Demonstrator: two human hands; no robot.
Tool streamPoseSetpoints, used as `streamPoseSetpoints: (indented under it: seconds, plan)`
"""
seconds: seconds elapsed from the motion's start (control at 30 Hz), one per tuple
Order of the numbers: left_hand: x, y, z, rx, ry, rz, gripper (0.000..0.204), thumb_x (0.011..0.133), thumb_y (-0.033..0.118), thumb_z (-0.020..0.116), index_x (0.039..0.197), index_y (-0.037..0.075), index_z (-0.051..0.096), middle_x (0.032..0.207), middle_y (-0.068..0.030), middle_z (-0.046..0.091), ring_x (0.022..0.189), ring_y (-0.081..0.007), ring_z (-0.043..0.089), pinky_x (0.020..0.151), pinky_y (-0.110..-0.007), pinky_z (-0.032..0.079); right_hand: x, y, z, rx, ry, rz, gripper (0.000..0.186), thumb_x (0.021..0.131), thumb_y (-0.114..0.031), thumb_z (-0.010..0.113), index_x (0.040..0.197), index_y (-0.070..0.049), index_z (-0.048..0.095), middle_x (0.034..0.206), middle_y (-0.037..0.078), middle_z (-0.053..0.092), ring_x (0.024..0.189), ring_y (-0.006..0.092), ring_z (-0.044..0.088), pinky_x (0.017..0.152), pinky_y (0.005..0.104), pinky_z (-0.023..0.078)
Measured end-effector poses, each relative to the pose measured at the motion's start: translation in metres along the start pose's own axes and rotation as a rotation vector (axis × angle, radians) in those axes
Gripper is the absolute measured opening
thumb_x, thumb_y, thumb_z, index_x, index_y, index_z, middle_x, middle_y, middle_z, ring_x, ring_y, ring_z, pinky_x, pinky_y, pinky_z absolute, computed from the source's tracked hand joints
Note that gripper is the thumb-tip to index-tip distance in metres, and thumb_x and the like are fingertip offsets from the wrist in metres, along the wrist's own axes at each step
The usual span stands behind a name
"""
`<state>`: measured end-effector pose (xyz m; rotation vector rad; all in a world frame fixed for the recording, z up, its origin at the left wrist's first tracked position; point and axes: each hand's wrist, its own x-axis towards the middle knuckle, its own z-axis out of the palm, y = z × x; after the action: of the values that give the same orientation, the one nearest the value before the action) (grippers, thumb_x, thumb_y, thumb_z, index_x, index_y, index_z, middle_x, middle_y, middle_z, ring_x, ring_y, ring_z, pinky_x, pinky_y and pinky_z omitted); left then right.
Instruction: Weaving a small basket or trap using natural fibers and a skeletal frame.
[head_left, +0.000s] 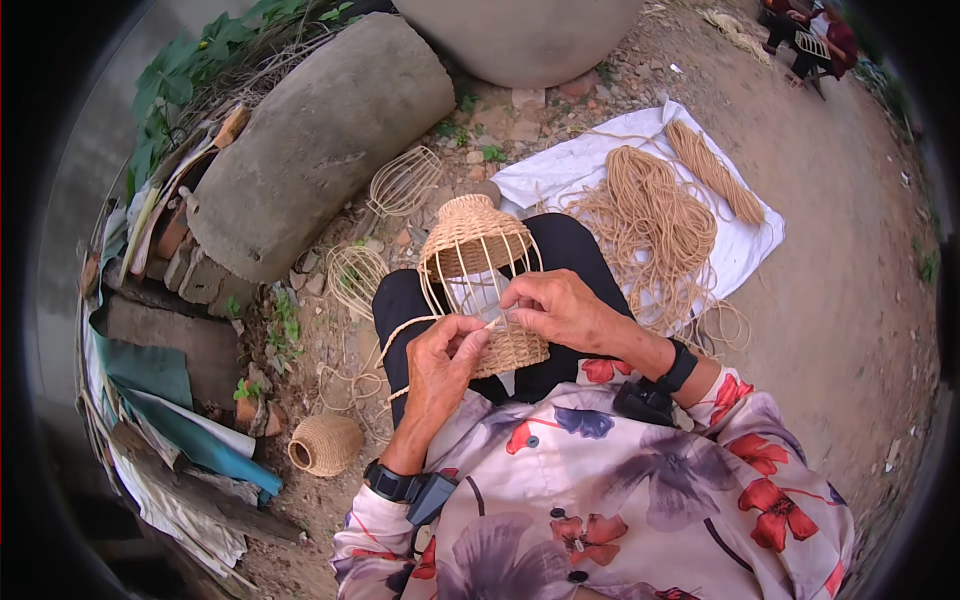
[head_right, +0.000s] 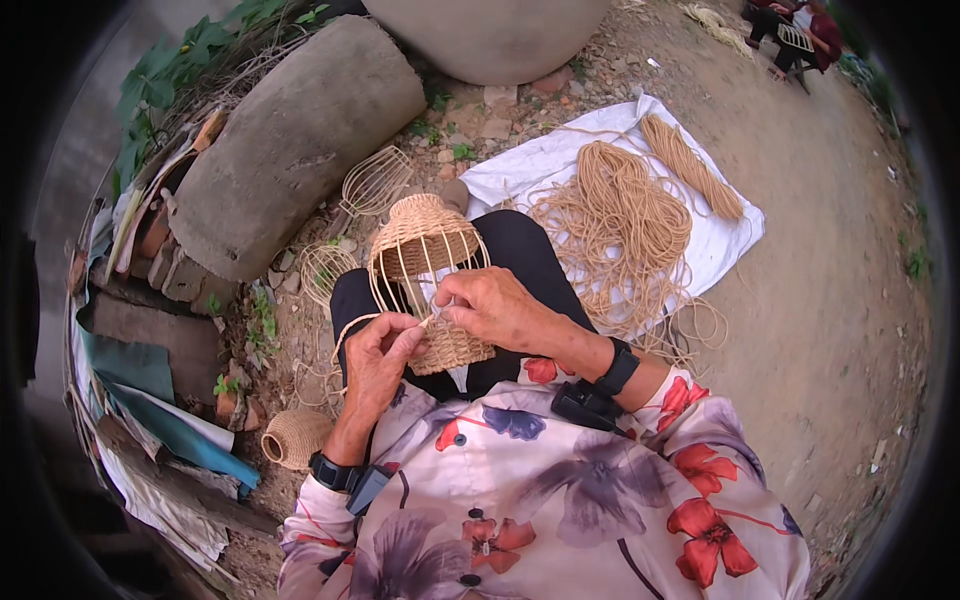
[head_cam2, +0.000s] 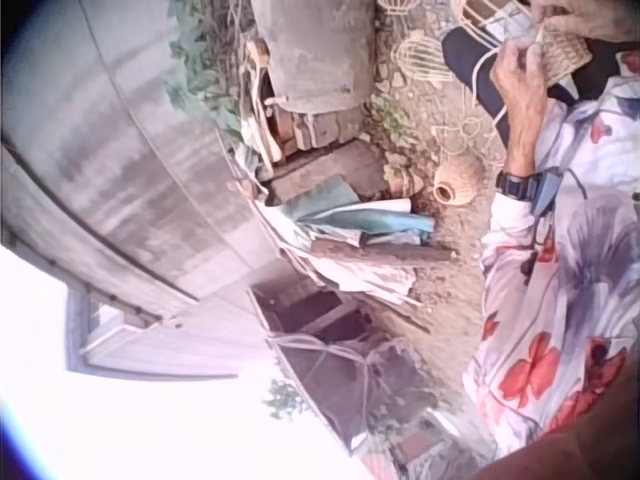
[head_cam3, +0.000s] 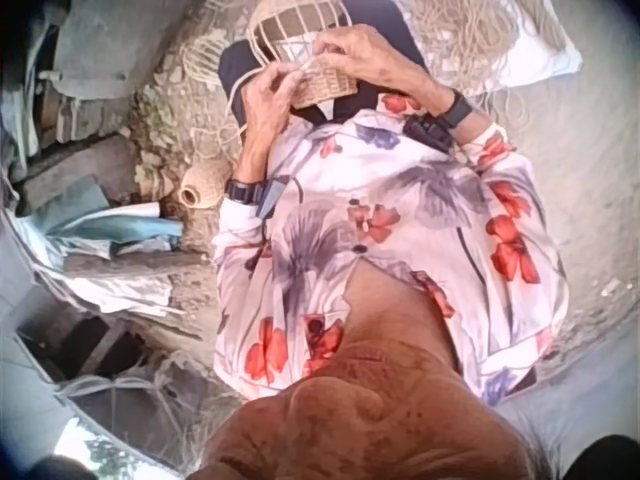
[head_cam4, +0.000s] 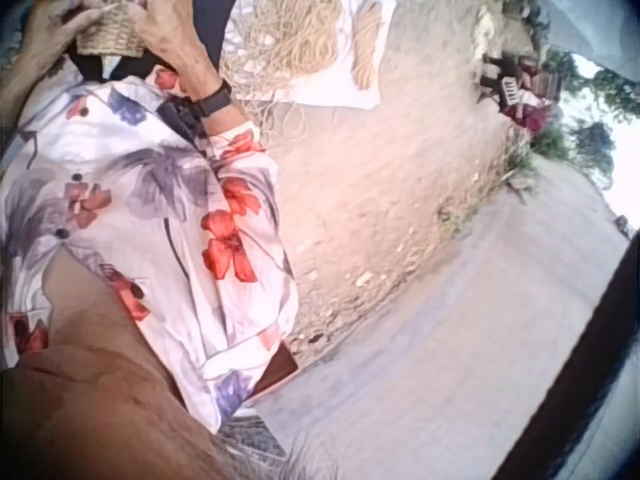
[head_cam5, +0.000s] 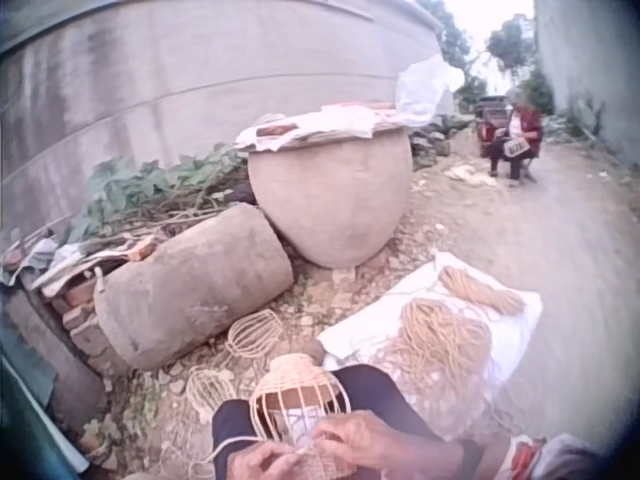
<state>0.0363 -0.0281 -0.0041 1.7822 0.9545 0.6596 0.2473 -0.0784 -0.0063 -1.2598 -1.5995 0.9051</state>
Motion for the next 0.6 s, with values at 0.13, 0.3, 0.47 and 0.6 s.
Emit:
streamPoseSetpoints:
  seconds: [0.13,0.3,0.47,0.6]
  plan:
    - [-0.006,0.007,0.0,0.146,0.043,0.124,0.007,0.087,0.002,0.066,0.091,-0.003,0.065,0.08,-0.0063,0.066,0.065,-0.0101,0.064,0.059,-0.024,0.05,-0.004,0.021,0.005,-0.368,0.013,-0.165,0.011,0.082,-0.011,0.063,0.088,-0.002,0.064,0.079,0.014,0.064,0.073,0.0336,0.063,0.065,0.0422,0.049]
    - [-0.007,0.015,0.006,0.281,0.068,0.212,0.006,0.083,0.002,0.068,0.086,-0.001,0.065,0.083,-0.007,0.064,0.063,-0.0123,0.062,0.058,-0.025,0.049,0.0,0.027,0.012,-0.316,-0.017,-0.078,0.011,0.081,-0.012,0.06,0.083,-0.002,0.064,0.081,0.014,0.064,0.073,0.0352,0.063,0.064,0.0434,0.049]
    - [-0.001,0.01,0.009,0.496,0.079,0.319,0.006,0.078,0.003,0.067,0.084,0.003,0.066,0.079,-0.0097,0.062,0.06,-0.0218,0.063,0.055,-0.033,0.05,-0.004,0.031,0.018,-0.367,0.176,-0.146,0.009,0.08,-0.011,0.06,0.082,-0.002,0.06,0.081,0.013,0.062,0.073,0.0336,0.063,0.064,0.0422,0.05]
    - [0.004,0.017,0.011,0.642,0.054,0.352,0.005,0.077,0.008,0.067,0.082,0.006,0.067,0.074,-0.0112,0.058,0.06,-0.0314,0.061,0.054,-0.042,0.049,-0.005,0.032,0.019,-0.361,0.193,-0.143,0.007,0.081,-0.009,0.061,0.083,-0.003,0.059,0.081,0.012,0.061,0.073,0.0335,0.063,0.065,0.0424,0.05]
